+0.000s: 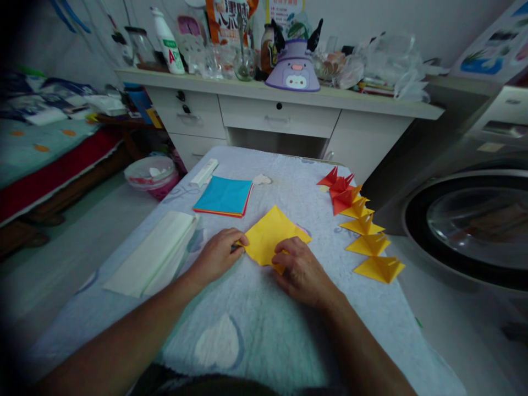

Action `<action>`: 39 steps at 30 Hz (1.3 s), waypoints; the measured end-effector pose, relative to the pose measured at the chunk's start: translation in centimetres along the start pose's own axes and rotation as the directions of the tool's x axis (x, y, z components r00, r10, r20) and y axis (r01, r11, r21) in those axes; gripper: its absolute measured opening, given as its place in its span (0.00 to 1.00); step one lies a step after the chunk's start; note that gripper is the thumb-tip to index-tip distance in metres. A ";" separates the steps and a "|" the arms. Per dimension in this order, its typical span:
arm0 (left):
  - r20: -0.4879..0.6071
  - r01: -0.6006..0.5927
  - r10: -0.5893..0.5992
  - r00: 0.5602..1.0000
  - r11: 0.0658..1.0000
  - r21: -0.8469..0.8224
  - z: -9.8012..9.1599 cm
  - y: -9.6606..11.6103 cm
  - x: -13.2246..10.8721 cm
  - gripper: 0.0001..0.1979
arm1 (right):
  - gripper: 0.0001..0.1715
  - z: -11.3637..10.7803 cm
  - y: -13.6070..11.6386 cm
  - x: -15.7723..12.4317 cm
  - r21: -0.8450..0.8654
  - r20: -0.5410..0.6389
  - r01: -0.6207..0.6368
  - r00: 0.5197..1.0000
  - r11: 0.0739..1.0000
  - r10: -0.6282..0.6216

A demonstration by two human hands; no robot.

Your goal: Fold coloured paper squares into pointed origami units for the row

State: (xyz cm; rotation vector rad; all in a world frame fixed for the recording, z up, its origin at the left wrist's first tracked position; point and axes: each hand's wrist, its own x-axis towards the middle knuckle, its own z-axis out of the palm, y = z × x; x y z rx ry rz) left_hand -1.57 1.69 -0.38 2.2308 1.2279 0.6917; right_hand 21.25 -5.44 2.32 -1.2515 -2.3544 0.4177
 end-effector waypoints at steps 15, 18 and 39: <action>0.045 -0.059 0.055 0.997 0.993 0.101 -0.7 -0.4 -0.1 0.05 | 0.08 0.3 -0.3 0.3 0.116 0.097 -0.160 0.984 0.980 0.149; 0.044 -0.038 0.035 0.998 0.996 0.081 -0.6 -0.6 0.0 0.04 | 0.05 0.4 0.0 0.2 0.163 0.050 -0.215 0.976 0.963 0.210; 0.027 0.010 -0.016 1.000 0.981 0.194 -0.3 -0.2 0.2 0.04 | 0.15 2.5 3.3 0.0 -0.005 -0.254 -0.500 0.838 0.866 0.482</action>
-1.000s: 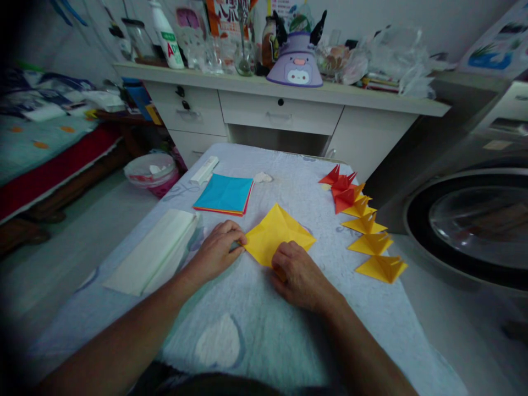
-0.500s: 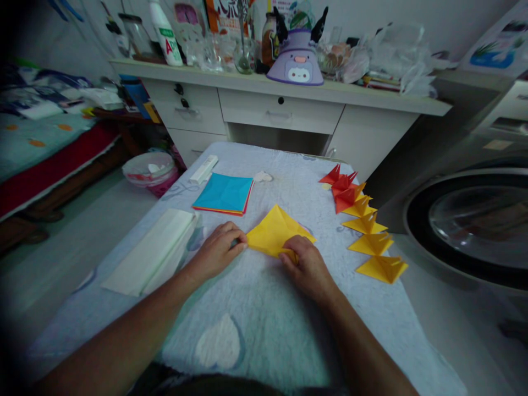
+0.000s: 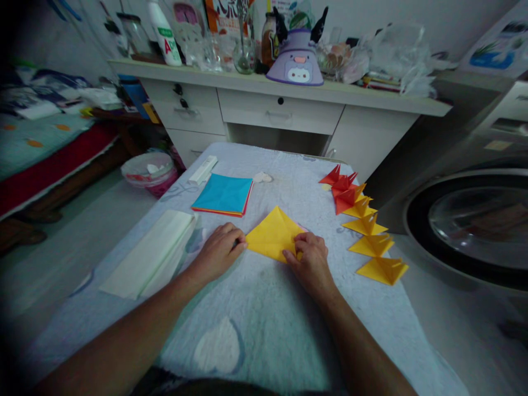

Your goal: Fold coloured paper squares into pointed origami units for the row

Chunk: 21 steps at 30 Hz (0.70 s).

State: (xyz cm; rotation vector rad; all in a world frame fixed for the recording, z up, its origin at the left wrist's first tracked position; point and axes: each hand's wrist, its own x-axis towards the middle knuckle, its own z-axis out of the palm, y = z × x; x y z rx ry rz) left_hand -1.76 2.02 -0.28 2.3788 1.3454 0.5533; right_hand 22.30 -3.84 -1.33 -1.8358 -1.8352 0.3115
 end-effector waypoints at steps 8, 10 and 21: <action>-0.003 0.004 -0.004 1.000 0.998 0.056 0.4 0.0 0.0 0.05 | 0.14 0.5 -0.2 -0.1 -0.078 -0.058 -0.040 0.998 0.996 0.036; -0.006 0.003 -0.003 1.000 0.998 0.060 0.4 0.0 0.0 0.05 | 0.14 0.5 -0.1 -0.1 -0.077 -0.067 -0.024 0.998 0.997 0.018; 0.006 -0.017 0.017 1.000 0.996 0.091 0.4 -0.1 0.0 0.06 | 0.14 0.6 -0.2 -0.1 -0.107 -0.081 -0.018 0.997 0.994 0.010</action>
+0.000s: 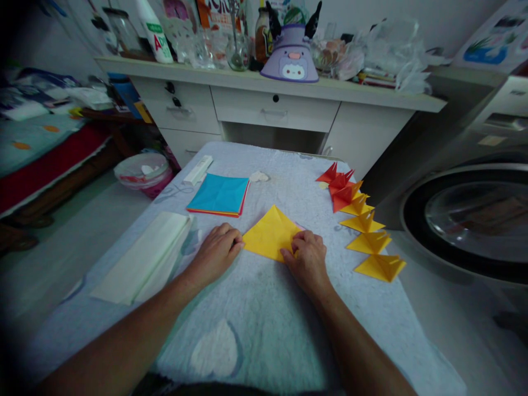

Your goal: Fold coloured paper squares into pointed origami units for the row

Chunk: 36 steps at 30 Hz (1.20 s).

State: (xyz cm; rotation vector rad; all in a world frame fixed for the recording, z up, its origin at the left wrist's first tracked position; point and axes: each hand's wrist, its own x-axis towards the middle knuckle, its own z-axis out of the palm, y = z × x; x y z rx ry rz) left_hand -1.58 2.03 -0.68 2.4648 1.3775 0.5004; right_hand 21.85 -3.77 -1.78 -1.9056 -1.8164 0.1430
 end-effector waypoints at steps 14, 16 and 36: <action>-0.056 -0.022 0.028 0.998 0.994 0.111 -0.2 1.2 -0.3 0.04 | 0.14 -0.1 -0.2 0.1 -0.044 -0.003 0.004 1.000 0.999 -0.004; -0.043 -0.119 0.124 0.991 0.987 0.108 -0.1 2.0 -0.8 0.06 | 0.14 0.0 -0.3 0.1 -0.048 -0.022 0.009 1.000 0.999 -0.010; 0.032 -0.321 0.322 0.946 0.918 0.232 3.2 4.9 -4.1 0.20 | 0.13 0.0 -0.4 0.2 -0.103 0.042 -0.056 0.997 0.993 0.060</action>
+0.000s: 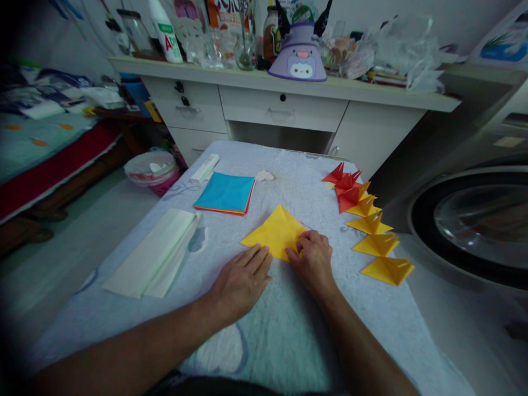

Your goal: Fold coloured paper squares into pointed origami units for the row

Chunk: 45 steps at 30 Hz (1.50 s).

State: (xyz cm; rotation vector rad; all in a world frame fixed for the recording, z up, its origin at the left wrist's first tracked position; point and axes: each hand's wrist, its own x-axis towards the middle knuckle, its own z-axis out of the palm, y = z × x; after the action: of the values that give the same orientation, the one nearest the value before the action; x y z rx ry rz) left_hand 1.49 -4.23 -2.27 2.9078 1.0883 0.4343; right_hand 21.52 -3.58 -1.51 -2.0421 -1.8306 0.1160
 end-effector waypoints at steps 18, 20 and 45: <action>0.061 0.190 -0.200 0.978 0.971 0.143 -1.9 0.5 0.0 0.27 | 0.12 -0.3 -0.1 0.1 0.009 0.033 -0.019 0.999 1.000 0.019; 0.032 0.170 -0.175 0.984 0.978 0.121 -1.8 0.3 0.1 0.25 | 0.12 -0.3 -0.1 0.1 0.007 0.029 -0.016 0.999 1.000 0.016; 0.042 0.071 -0.073 0.996 0.996 0.048 -0.8 -0.1 0.0 0.21 | 0.23 0.5 -0.3 -0.6 -0.026 -0.149 0.058 0.987 0.998 -0.062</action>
State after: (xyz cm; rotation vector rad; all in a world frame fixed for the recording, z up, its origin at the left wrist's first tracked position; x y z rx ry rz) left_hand 1.18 -4.25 -1.54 2.8912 1.2084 0.3461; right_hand 21.00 -3.98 -2.02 -1.9513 -1.8054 -0.0730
